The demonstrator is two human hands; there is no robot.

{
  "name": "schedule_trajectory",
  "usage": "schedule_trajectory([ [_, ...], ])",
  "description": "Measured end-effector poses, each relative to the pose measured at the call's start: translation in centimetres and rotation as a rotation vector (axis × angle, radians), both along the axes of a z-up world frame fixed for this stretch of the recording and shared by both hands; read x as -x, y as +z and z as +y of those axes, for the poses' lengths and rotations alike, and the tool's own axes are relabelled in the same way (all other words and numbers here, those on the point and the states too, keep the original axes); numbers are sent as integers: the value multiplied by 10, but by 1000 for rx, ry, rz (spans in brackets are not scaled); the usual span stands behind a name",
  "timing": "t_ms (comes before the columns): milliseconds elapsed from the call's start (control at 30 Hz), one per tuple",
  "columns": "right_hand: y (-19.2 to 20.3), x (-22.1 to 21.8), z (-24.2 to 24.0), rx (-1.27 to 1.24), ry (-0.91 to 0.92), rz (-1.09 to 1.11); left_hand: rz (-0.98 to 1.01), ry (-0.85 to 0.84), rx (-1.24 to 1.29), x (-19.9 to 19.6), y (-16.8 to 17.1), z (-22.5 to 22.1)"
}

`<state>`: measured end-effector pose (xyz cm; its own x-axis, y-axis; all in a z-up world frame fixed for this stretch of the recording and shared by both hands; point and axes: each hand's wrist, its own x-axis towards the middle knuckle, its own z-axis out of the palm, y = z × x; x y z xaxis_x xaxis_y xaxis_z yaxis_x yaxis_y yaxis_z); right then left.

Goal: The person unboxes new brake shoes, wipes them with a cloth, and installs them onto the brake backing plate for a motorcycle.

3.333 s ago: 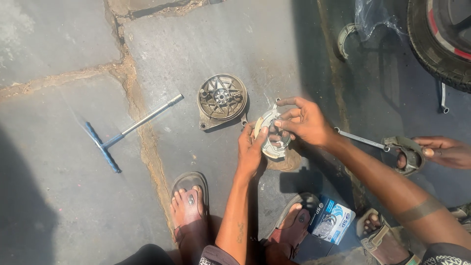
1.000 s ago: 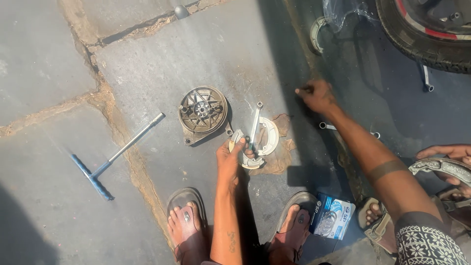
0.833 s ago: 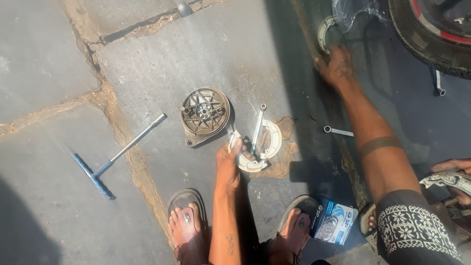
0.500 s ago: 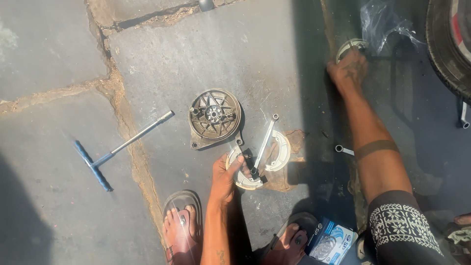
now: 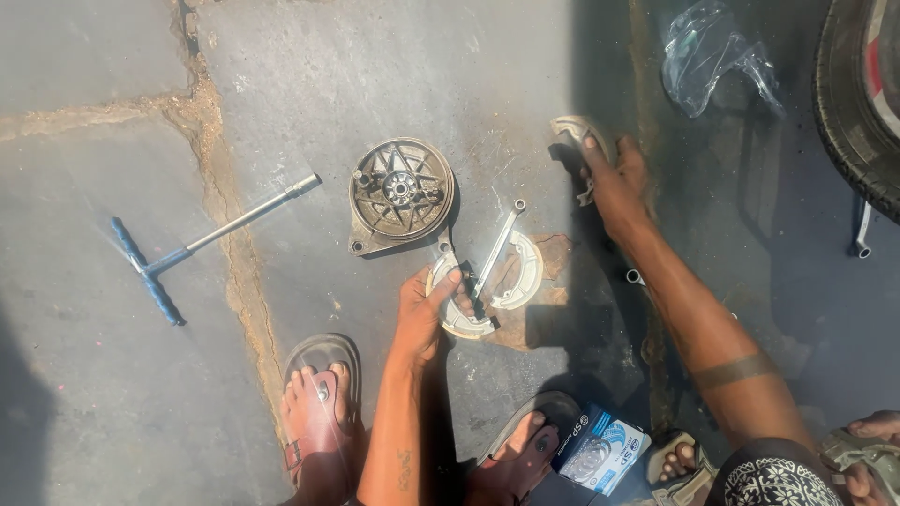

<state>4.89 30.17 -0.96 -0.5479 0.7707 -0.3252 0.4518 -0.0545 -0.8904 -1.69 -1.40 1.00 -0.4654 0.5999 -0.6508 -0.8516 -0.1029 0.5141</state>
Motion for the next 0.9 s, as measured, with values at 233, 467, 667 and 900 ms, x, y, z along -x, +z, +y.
schedule_trajectory([
  [233, 0, -21, -76, 885, 77, 221, -20, 56, -23, -2, 4, 0],
  [467, 33, -48, -126, 887, 292, -18, -31, 72, -76, -5, 1, -4],
  [667, 55, -54, -126, 774, 451, -5, 31, 11, -71, -4, 5, -4],
  [900, 70, -53, -126, 718, 580, 43, 57, -53, -126, -7, 14, -1],
])
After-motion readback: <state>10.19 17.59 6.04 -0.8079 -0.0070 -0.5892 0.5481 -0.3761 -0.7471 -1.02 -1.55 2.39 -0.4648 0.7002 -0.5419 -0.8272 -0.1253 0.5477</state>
